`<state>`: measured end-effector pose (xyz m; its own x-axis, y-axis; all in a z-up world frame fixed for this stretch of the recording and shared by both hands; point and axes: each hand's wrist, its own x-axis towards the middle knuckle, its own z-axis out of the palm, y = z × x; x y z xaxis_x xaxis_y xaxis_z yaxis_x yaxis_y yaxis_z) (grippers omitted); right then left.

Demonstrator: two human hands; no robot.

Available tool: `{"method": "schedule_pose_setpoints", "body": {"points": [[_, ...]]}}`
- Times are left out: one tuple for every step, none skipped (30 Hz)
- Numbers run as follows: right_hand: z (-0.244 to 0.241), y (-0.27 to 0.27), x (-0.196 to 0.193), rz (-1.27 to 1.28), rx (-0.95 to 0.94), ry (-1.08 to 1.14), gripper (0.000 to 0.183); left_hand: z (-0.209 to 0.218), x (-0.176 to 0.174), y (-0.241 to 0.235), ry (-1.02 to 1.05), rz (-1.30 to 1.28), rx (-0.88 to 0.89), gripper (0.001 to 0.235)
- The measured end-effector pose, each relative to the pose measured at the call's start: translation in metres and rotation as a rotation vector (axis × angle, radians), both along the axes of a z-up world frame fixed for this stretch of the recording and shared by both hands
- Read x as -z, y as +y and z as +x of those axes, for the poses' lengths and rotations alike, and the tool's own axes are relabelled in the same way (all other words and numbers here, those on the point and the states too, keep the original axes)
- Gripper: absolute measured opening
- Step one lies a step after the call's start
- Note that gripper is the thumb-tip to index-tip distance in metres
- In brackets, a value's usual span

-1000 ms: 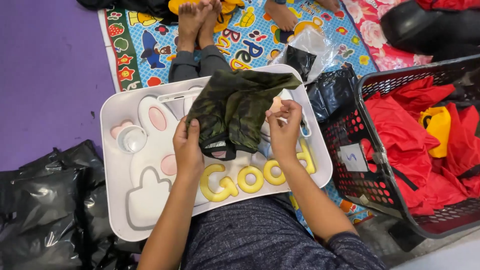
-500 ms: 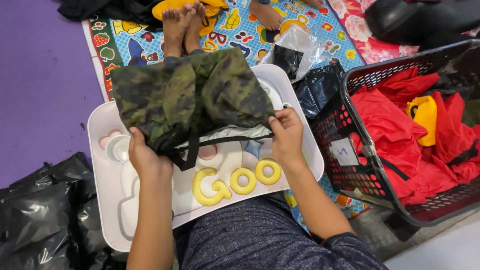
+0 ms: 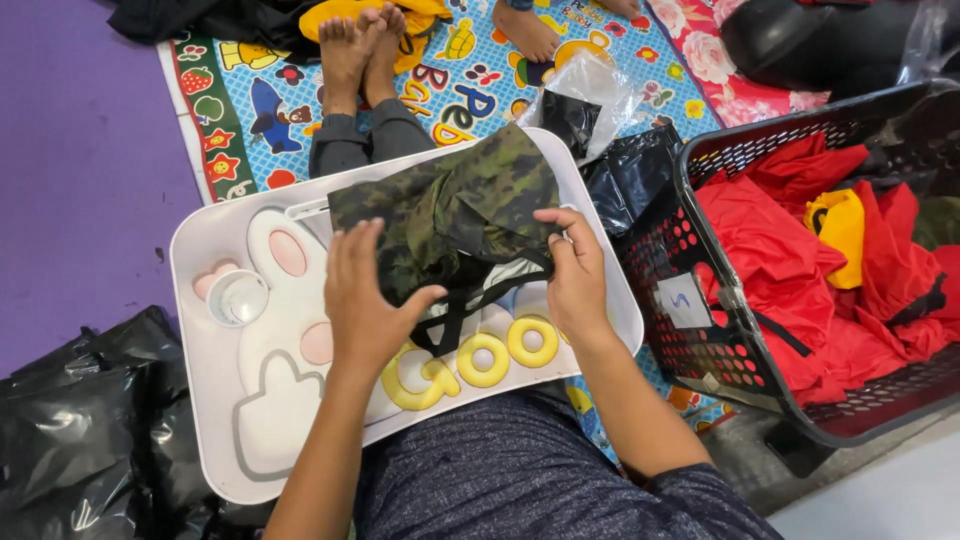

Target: The person sits on the floor and uses pink scissors to cut the hem of a camouflage-patterned garment. They hold the fabric taut with one hand while cutting along the edge with the other, occasionally adjusting the garment's position on a white tray.

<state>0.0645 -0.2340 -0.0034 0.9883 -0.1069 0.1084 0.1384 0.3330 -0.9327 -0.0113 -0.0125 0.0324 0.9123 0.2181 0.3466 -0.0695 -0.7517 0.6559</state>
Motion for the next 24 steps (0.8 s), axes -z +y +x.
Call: {"method": "schedule_pose_setpoints", "body": {"points": [[-0.004, -0.001, -0.003, -0.001, -0.003, 0.000, 0.032, 0.004, 0.019, 0.004, 0.000, -0.001, -0.003, 0.105], [-0.006, -0.001, -0.007, -0.144, 0.032, -0.036, 0.027, 0.011, 0.038, 0.008, 0.026, 0.158, -0.035, 0.060], [-0.008, -0.002, -0.011, -0.286, 0.068, -0.074, 0.022, 0.017, 0.056, 0.012, 0.052, 0.317, -0.067, 0.024], [-0.003, -0.012, 0.002, -0.285, 0.067, -0.077, 0.022, 0.019, 0.057, 0.016, 0.049, 0.318, -0.070, 0.024], [0.003, -0.023, 0.015, -0.418, 0.104, -0.095, 0.011, 0.022, 0.058, 0.019, -0.041, 0.105, -0.261, 0.014], [0.008, -0.033, 0.028, -0.551, 0.144, -0.110, 0.011, 0.023, 0.058, 0.023, -0.129, -0.110, -0.446, 0.006], [0.014, -0.039, 0.038, -0.548, 0.144, -0.111, 0.011, 0.029, 0.060, 0.041, -0.130, -0.107, -0.446, 0.006], [0.017, -0.048, 0.048, -0.659, 0.124, 0.002, 0.023, 0.033, 0.062, 0.058, -0.213, -0.757, -0.487, 0.006], [0.020, -0.056, 0.060, -0.769, 0.104, 0.116, 0.035, 0.036, 0.065, 0.075, -0.287, -1.411, -0.498, 0.007], [0.013, -0.052, 0.049, -0.773, 0.100, 0.120, 0.035, 0.030, 0.052, 0.072, -0.283, -1.412, -0.504, 0.007], [0.006, -0.048, 0.038, -0.898, 0.047, 0.101, 0.044, 0.024, 0.039, 0.069, -0.375, -1.562, -0.505, 0.014], [0.004, -0.042, 0.026, -1.017, -0.001, 0.076, 0.052, 0.023, 0.023, 0.067, -0.476, -1.710, -0.495, 0.023], [0.001, -0.038, 0.023, -1.016, 0.000, 0.074, 0.052, 0.019, 0.020, 0.064, -0.477, -1.709, -0.492, 0.023], [-0.002, -0.032, 0.021, -1.013, 0.006, -0.138, 0.064, 0.015, 0.016, 0.063, -0.446, -1.697, -0.464, 0.025], [-0.005, -0.025, 0.019, -1.004, 0.013, -0.349, 0.078, 0.010, 0.012, 0.061, -0.415, -1.684, -0.436, 0.026], [-0.007, -0.018, 0.014, -1.002, 0.009, -0.344, 0.078, 0.010, 0.027, 0.065, -0.411, -1.681, -0.442, 0.026], [-0.008, -0.011, 0.010, -0.984, -0.052, -0.434, 0.080, 0.010, 0.042, 0.069, -0.443, -1.726, -0.389, 0.031], [-0.008, -0.004, 0.004, -0.964, -0.111, -0.527, 0.083, 0.010, 0.056, 0.073, -0.479, -1.772, -0.332, 0.036], [-0.008, 0.003, 0.004, -0.963, -0.113, -0.525, 0.083, 0.010, 0.050, 0.070, -0.478, -1.771, -0.335, 0.036], [-0.007, 0.008, 0.003, -1.112, -0.101, -0.547, 0.063, 0.010, 0.045, 0.066, -0.519, -1.793, -0.315, 0.037], [-0.005, 0.013, 0.002, -1.261, -0.088, -0.566, 0.044, 0.011, 0.039, 0.063, -0.560, -1.816, -0.294, 0.037], [0.003, 0.009, 0.017, -1.262, -0.089, -0.566, 0.044, 0.009, 0.043, 0.080, -0.559, -1.816, -0.296, 0.037], [0.011, 0.004, 0.031, -1.181, -0.045, -0.428, 0.031, 0.007, 0.046, 0.097, -0.585, -1.848, -0.237, 0.037], [0.021, 0.000, 0.046, -1.097, 0.000, -0.296, 0.018, 0.007, 0.048, 0.114, -0.614, -1.878, -0.174, 0.038]]}}
